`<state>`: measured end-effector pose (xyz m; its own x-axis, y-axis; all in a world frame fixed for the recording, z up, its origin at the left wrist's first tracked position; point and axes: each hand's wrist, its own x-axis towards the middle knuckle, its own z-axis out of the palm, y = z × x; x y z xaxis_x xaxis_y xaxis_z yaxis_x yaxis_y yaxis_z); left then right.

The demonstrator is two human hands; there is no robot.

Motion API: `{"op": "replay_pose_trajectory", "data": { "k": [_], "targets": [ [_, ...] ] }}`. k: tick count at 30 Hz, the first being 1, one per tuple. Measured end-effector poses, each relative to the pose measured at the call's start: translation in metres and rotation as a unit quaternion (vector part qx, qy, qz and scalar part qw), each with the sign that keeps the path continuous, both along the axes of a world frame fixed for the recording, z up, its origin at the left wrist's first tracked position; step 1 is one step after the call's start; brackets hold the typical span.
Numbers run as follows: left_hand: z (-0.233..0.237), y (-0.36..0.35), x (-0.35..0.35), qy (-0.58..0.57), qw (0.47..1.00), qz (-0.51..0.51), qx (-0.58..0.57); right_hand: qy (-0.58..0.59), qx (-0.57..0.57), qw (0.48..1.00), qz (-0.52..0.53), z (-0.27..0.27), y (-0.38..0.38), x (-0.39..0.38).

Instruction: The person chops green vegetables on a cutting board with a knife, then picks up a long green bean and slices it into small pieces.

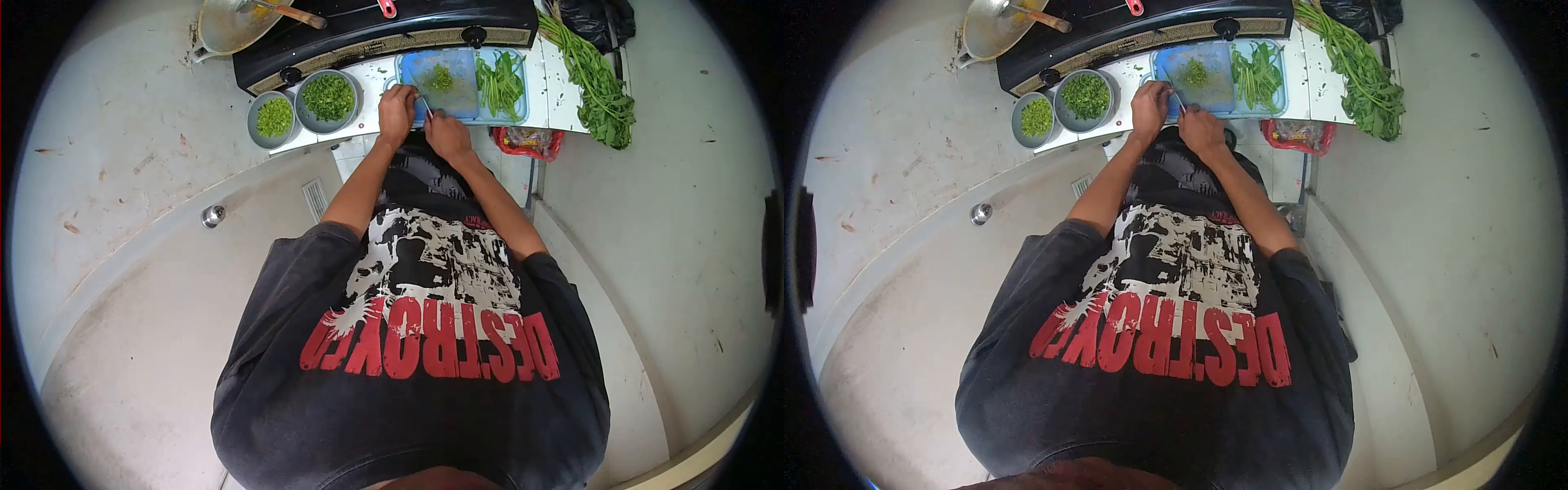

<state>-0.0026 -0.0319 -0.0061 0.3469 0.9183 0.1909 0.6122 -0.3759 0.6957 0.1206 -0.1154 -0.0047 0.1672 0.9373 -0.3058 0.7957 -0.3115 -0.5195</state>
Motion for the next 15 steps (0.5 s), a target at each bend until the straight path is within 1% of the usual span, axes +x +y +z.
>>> {"op": "replay_pose_trajectory", "data": {
  "k": [4, 6, 10, 12, 15],
  "targets": [
    [-0.004, 0.0, -0.001, -0.012, 1.0, -0.003, 0.005, -0.015, -0.029, 0.999, 0.024, 0.012, -0.023, 0.008],
    [-0.003, -0.001, -0.003, 0.016, 1.0, -0.01, 0.007, -0.036, -0.042, 0.998, 0.03, 0.017, -0.034, 0.009],
    [-0.006, 0.002, -0.006, 0.032, 0.999, -0.023, 0.003, -0.046, -0.045, 0.998, 0.027, 0.02, -0.029, 0.006],
    [-0.009, 0.002, -0.008, 0.018, 0.999, -0.042, -0.007, -0.053, -0.055, 0.997, 0.021, 0.017, -0.018, 0.0],
    [-0.009, 0.005, -0.013, 0.022, 0.997, -0.068, -0.004, -0.064, -0.037, 0.997, 0.002, 0.011, -0.008, -0.009]
  ]
}}
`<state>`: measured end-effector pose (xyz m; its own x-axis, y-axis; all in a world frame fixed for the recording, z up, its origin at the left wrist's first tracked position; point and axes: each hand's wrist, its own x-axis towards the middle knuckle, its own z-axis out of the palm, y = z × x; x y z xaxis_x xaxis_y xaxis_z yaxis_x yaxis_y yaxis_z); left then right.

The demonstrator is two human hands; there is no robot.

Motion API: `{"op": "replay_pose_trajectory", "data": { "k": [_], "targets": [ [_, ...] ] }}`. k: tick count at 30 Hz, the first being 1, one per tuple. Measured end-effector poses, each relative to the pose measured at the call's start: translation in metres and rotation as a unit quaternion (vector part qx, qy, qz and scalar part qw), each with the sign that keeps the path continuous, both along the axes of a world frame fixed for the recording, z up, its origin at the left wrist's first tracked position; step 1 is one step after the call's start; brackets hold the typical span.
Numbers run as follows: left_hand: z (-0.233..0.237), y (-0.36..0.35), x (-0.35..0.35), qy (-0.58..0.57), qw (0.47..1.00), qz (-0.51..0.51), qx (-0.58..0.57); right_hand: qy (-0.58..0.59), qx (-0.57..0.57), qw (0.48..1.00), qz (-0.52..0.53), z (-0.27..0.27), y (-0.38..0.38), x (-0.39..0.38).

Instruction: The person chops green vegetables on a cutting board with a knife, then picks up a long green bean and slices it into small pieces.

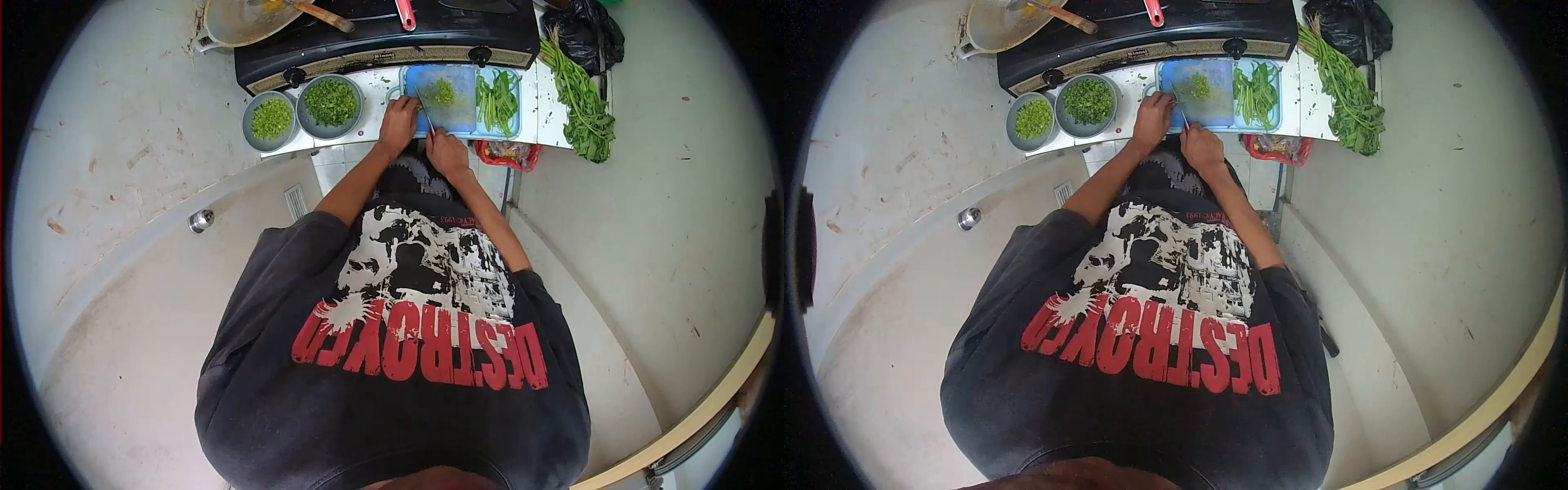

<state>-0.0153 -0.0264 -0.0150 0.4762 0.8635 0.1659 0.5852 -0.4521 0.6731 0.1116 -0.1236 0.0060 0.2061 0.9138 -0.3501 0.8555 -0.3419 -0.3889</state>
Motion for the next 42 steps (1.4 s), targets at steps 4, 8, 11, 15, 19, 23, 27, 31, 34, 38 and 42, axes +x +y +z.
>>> {"op": "replay_pose_trajectory", "data": {
  "k": [4, 8, 11, 15, 19, 23, 27, 31, 34, 38, 42],
  "targets": [
    [-0.001, 0.002, -0.006, -0.019, 0.999, -0.028, 0.011, -0.004, -0.001, 1.0, -0.017, 0.001, 0.001, -0.004],
    [0.0, 0.003, -0.008, -0.037, 0.998, -0.023, -0.034, -0.006, 0.012, 0.999, -0.041, -0.001, -0.001, 0.005],
    [0.002, 0.006, -0.007, -0.058, 0.997, -0.018, -0.043, -0.013, 0.008, 0.999, -0.049, 0.001, -0.006, 0.014],
    [-0.005, 0.01, -0.008, -0.051, 0.997, -0.053, -0.008, -0.027, 0.038, 0.998, -0.048, 0.015, -0.016, 0.022],
    [-0.006, 0.021, -0.007, -0.065, 0.994, -0.088, 0.008, -0.035, 0.038, 0.998, -0.047, 0.025, -0.025, 0.023],
    [-0.008, 0.024, -0.006, -0.08, 0.993, -0.084, -0.014, -0.004, 0.015, 0.997, -0.077, 0.03, -0.031, 0.017],
    [-0.004, 0.025, -0.006, -0.085, 0.993, -0.077, -0.015, 0.022, -0.017, 0.996, -0.08, 0.03, -0.03, 0.011],
    [-0.006, 0.02, -0.004, -0.06, 0.996, -0.06, -0.006, 0.047, -0.021, 0.996, -0.072, 0.027, -0.029, 0.005],
    [-0.007, 0.018, -0.004, -0.058, 0.997, -0.044, -0.002, 0.035, -0.041, 0.996, -0.066, 0.024, -0.024, 0.002],
    [-0.006, 0.015, -0.002, -0.079, 0.997, -0.026, -0.008, 0.024, -0.043, 0.997, -0.063, 0.019, -0.022, 0.001],
    [-0.009, 0.014, -0.002, -0.087, 0.996, -0.029, -0.01, 0.022, -0.045, 0.997, -0.05, 0.022, -0.02, 0.001]
  ]
}}
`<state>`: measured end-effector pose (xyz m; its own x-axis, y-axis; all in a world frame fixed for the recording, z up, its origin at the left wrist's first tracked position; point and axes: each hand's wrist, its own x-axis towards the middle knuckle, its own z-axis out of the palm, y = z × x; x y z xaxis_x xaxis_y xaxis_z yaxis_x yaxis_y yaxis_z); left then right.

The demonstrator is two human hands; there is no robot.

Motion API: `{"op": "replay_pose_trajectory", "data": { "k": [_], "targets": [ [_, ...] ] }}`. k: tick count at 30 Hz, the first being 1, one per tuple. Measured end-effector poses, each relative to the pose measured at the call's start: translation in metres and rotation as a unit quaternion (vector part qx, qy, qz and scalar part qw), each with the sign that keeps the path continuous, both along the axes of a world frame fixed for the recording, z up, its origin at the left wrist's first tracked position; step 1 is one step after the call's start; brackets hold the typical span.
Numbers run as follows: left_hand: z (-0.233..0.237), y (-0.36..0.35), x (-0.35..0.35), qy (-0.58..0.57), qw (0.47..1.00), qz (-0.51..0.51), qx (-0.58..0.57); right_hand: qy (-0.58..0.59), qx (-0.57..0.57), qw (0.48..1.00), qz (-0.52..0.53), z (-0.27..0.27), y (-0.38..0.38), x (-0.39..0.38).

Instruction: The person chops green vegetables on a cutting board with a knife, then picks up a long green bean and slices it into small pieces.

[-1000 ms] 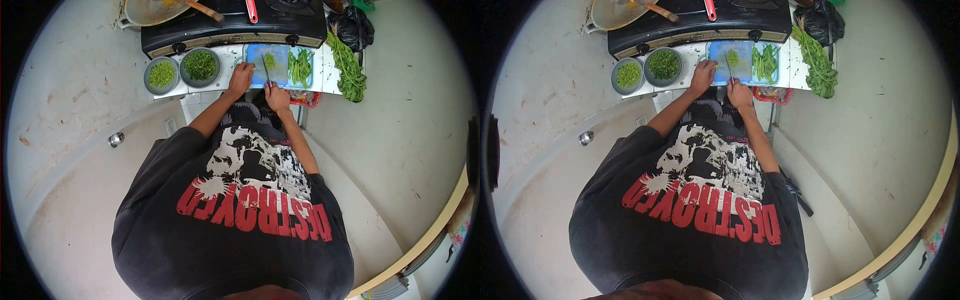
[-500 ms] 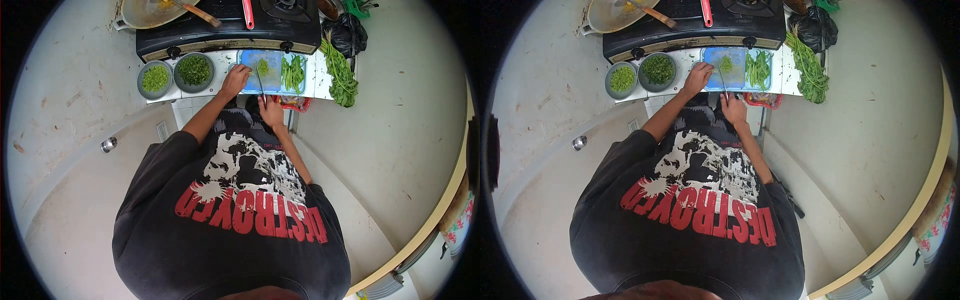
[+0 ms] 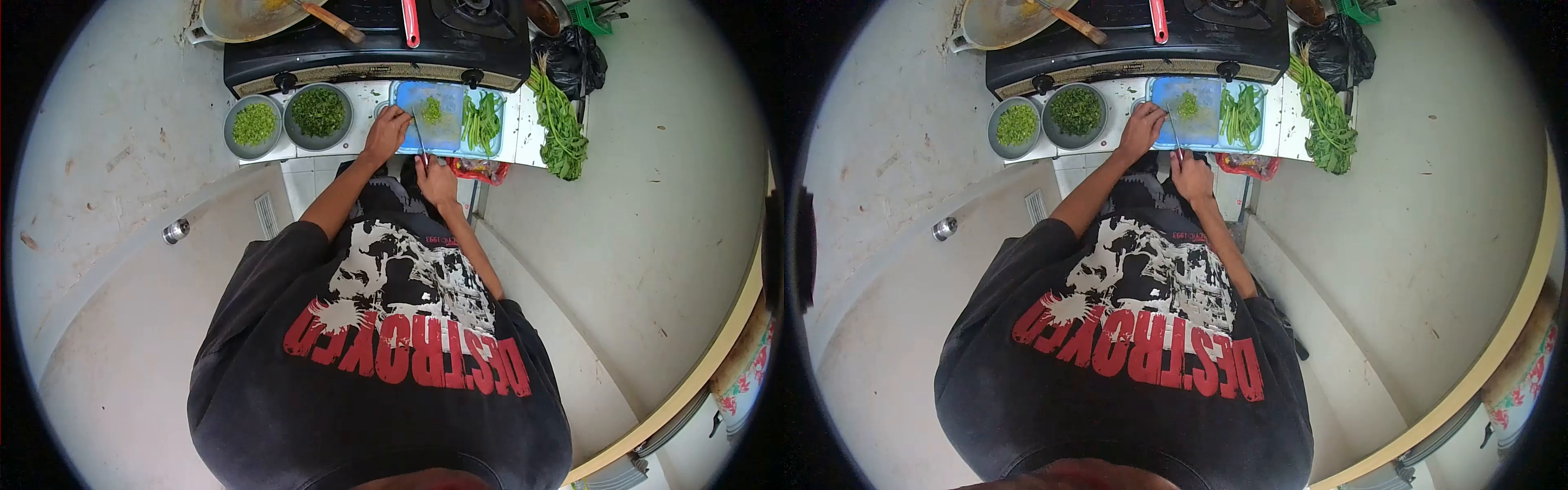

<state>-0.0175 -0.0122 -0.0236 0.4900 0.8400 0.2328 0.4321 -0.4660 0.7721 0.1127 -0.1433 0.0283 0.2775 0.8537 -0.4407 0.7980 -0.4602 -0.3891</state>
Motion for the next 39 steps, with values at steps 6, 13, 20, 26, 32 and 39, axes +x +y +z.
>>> {"op": "replay_pose_trajectory", "data": {
  "k": [6, 13, 20, 26, 32, 39],
  "targets": [
    [0.003, 0.001, -0.001, -0.014, 1.0, -0.001, -0.01, -0.027, -0.002, 1.0, -0.002, -0.003, 0.0, 0.0],
    [0.003, 0.003, -0.001, -0.011, 1.0, -0.008, -0.01, -0.011, 0.012, 1.0, -0.005, 0.0, 0.004, 0.005],
    [0.006, 0.002, -0.001, -0.003, 1.0, -0.013, -0.019, -0.002, 0.014, 1.0, 0.008, -0.001, 0.006, 0.003],
    [0.006, 0.003, -0.001, 0.001, 1.0, -0.012, -0.012, 0.002, 0.008, 1.0, 0.012, 0.003, 0.016, 0.002],
    [0.004, 0.004, -0.001, -0.004, 1.0, -0.01, -0.007, -0.003, 0.022, 1.0, 0.019, -0.009, 0.045, 0.0],
    [0.001, 0.002, -0.001, -0.015, 1.0, -0.005, -0.001, -0.015, 0.022, 1.0, 0.006, -0.017, 0.043, -0.004]
  ]
}}
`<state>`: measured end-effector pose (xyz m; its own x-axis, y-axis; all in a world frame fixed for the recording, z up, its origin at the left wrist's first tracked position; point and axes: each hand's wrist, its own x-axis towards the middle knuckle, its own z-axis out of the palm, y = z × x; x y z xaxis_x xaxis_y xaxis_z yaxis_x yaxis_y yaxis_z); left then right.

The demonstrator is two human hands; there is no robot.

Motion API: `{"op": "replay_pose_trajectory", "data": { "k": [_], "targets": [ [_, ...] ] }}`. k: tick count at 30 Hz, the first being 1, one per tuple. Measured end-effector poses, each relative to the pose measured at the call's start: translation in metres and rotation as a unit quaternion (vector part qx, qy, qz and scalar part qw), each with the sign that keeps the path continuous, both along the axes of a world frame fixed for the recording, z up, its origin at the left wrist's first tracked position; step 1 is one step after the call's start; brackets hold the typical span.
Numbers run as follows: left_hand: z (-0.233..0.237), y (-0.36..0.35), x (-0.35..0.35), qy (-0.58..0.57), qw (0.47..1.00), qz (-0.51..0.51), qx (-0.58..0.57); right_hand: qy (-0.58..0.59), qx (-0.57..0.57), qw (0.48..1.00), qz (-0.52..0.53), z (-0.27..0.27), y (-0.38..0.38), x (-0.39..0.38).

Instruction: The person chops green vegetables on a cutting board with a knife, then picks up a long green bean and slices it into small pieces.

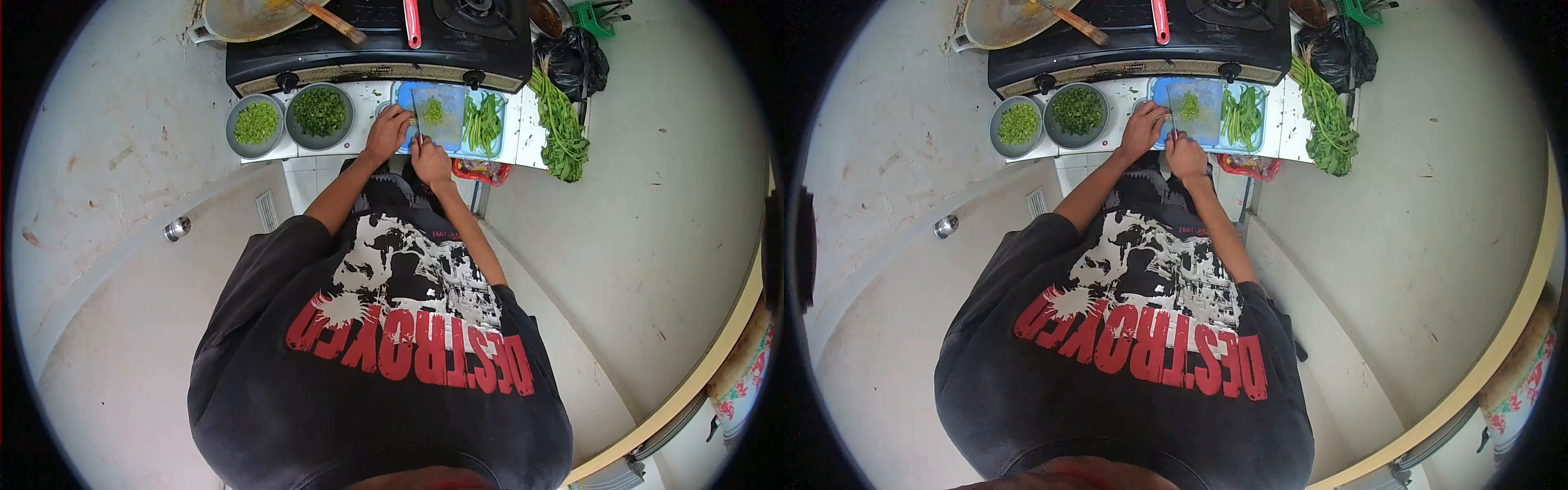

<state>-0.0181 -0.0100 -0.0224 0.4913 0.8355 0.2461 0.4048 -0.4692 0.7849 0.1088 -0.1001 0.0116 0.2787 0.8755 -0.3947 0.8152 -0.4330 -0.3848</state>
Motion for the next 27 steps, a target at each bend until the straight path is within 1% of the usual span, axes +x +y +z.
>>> {"op": "replay_pose_trajectory", "data": {
  "k": [8, 12, 15, 24, 27],
  "targets": [
    [-0.002, 0.001, 0.0, -0.028, 0.999, 0.008, -0.024, -0.022, -0.022, 0.999, 0.02, 0.002, -0.039, 0.0],
    [-0.002, 0.001, 0.0, -0.013, 1.0, 0.004, -0.014, 0.003, -0.024, 1.0, 0.005, 0.002, -0.026, 0.003],
    [-0.001, 0.002, 0.0, -0.026, 1.0, 0.002, -0.012, 0.0, -0.02, 0.999, -0.026, 0.005, -0.012, 0.001],
    [0.001, 0.003, 0.0, -0.02, 1.0, -0.005, 0.004, 0.001, -0.007, 1.0, -0.002, 0.006, -0.02, -0.001],
    [0.003, 0.003, 0.0, -0.008, 1.0, -0.008, -0.012, 0.003, -0.008, 1.0, 0.001, 0.008, -0.022, -0.001]
  ]
}}
